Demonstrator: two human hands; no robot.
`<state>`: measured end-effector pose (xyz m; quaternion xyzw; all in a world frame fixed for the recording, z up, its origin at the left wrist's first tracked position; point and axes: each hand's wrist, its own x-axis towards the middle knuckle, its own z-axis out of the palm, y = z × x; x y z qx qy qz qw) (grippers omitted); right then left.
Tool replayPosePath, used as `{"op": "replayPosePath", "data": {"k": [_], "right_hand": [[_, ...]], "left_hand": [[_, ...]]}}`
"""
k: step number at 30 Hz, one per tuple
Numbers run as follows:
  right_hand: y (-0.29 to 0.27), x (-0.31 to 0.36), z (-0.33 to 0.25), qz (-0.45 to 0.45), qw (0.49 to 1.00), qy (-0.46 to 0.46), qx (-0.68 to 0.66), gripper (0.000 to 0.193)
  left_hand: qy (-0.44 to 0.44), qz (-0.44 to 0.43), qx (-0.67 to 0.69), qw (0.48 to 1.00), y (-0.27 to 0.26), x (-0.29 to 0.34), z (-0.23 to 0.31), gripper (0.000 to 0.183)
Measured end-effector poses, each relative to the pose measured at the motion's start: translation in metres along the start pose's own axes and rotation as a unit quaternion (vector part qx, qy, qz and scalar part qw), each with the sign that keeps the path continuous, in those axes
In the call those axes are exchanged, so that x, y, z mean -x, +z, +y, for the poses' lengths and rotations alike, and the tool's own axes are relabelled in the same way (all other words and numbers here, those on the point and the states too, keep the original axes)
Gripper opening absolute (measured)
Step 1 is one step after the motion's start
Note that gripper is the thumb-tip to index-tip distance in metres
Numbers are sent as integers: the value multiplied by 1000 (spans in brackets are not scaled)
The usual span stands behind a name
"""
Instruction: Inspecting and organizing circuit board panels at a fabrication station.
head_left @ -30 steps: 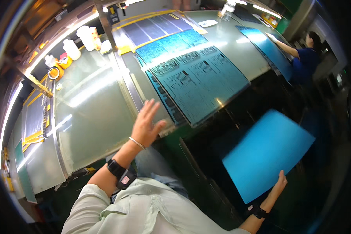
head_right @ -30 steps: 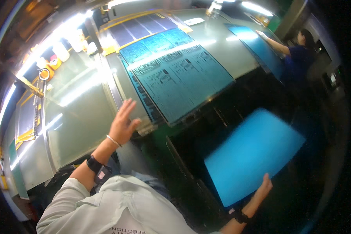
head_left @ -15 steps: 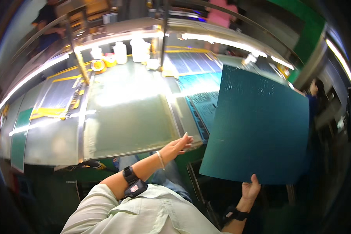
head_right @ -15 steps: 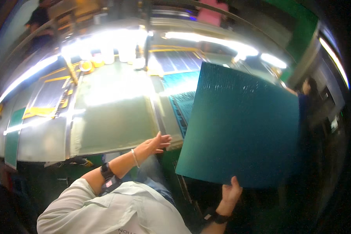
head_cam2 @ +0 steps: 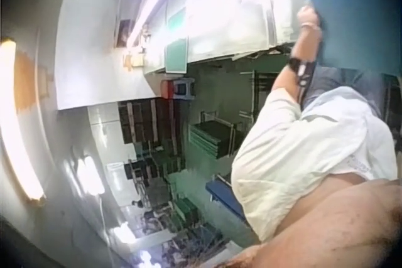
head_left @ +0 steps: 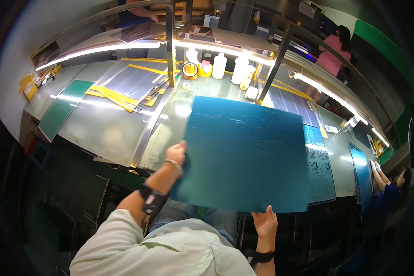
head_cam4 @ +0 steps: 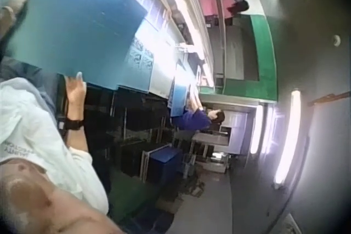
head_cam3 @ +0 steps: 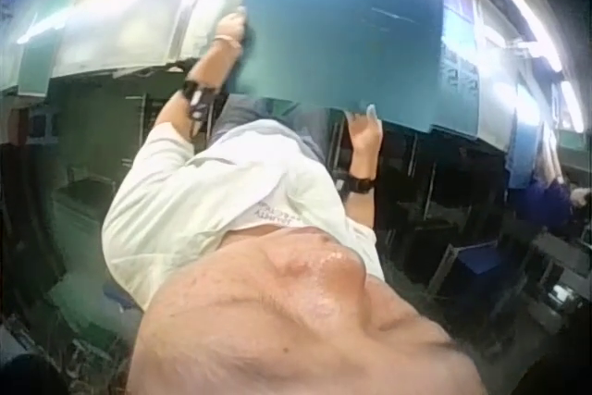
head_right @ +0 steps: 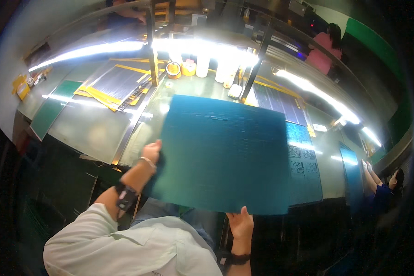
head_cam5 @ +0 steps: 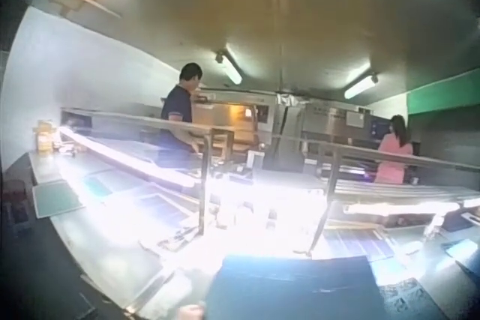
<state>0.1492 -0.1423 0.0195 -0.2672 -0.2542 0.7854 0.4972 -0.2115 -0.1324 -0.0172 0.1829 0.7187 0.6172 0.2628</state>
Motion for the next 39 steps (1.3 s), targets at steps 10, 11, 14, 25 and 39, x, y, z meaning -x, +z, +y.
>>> {"op": "replayPosePath", "data": {"k": [10, 11, 14, 25, 39], "right_hand": [[-79, -27, -80, 117, 754, -190, 617, 36], [-74, -34, -88, 85, 625, -254, 733, 42], [-95, -38, -86, 10, 479, -209, 853, 63], [-99, -33, -102, -70, 519, -221, 823, 27], [-34, -99, -273, 96, 352, -402, 840, 5]], "left_hand": [[-51, 90, -169, 980, -151, -84, -54, 46], [-68, 83, -135, 985, -142, -79, -44, 49], [-68, 79, -129, 986, -138, -87, -41, 48], [-58, 42, -167, 983, -150, -117, -44, 43], [575, -453, -328, 598, 211, 90, 37, 61]]}}
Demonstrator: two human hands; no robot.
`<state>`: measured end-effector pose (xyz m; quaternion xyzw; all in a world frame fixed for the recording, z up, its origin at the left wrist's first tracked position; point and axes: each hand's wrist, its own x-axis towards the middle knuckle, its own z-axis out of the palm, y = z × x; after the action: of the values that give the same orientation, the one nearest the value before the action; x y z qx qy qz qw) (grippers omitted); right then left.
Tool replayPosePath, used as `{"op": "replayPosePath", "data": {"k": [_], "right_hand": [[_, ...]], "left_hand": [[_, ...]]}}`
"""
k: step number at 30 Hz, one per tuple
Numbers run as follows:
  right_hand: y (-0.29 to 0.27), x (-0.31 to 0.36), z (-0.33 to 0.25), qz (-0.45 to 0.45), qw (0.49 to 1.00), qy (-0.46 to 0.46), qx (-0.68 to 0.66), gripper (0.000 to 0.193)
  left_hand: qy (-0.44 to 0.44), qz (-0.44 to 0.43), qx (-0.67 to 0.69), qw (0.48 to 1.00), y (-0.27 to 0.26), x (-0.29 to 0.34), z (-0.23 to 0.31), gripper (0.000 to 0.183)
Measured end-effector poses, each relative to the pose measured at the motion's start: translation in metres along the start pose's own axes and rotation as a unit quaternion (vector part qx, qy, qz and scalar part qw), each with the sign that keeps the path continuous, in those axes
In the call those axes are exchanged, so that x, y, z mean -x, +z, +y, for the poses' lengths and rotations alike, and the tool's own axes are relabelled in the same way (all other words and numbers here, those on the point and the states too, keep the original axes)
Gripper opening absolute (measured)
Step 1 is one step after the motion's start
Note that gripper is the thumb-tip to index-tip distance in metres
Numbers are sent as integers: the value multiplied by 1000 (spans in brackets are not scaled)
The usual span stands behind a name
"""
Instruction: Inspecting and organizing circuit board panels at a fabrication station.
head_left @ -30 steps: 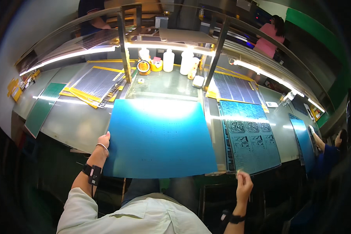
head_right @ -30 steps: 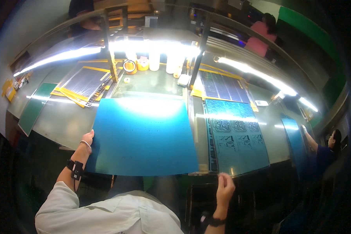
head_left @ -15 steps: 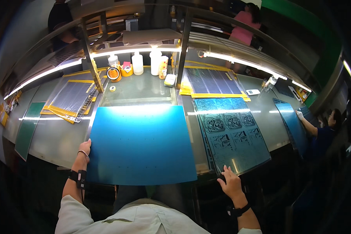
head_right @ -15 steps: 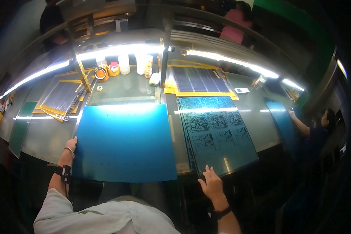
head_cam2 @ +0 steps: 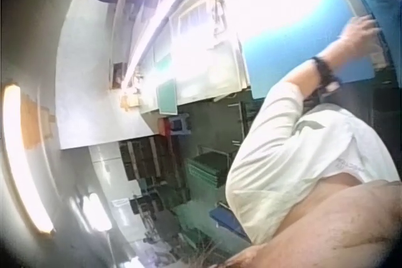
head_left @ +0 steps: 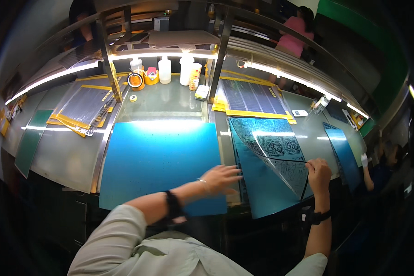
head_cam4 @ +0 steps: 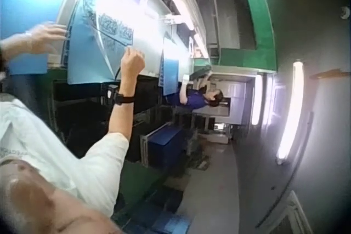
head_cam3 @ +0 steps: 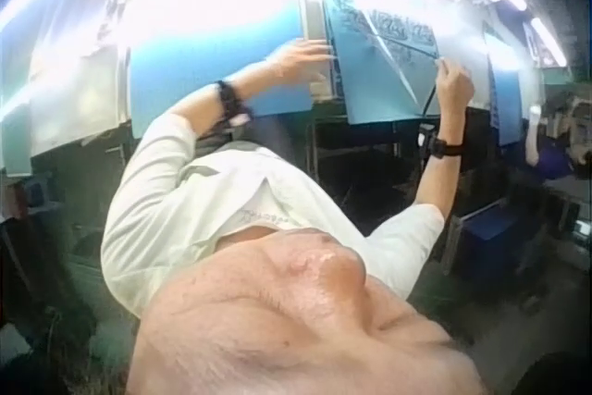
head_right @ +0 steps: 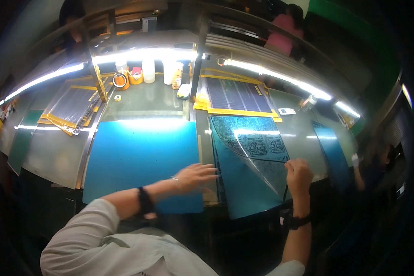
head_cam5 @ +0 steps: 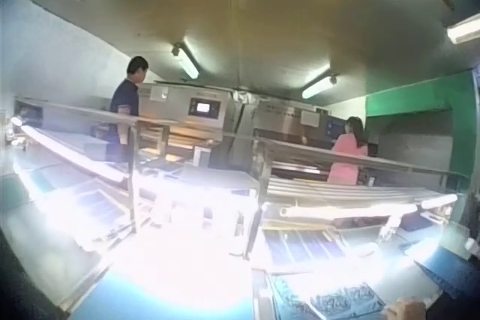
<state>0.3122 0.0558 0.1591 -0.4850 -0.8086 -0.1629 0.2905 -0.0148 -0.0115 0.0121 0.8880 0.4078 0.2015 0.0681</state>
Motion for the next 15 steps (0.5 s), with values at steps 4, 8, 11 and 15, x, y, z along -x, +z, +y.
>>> {"op": "replayPosePath", "data": {"k": [4, 8, 11, 15], "right_hand": [[-35, -23, 17, 19, 993, -20, 110, 6], [-113, -52, -69, 145, 969, -155, 126, 8], [-142, -20, -77, 183, 970, -128, 92, 12], [-131, 59, -47, 115, 984, 10, -139, 19]], "left_hand": [[-85, -70, -53, 992, 46, -50, 40, 80], [-143, -95, -78, 982, 46, -49, 43, 83], [-159, -113, -79, 978, 43, -57, 52, 78], [-195, -107, 239, 945, 45, -60, 23, 64]]}}
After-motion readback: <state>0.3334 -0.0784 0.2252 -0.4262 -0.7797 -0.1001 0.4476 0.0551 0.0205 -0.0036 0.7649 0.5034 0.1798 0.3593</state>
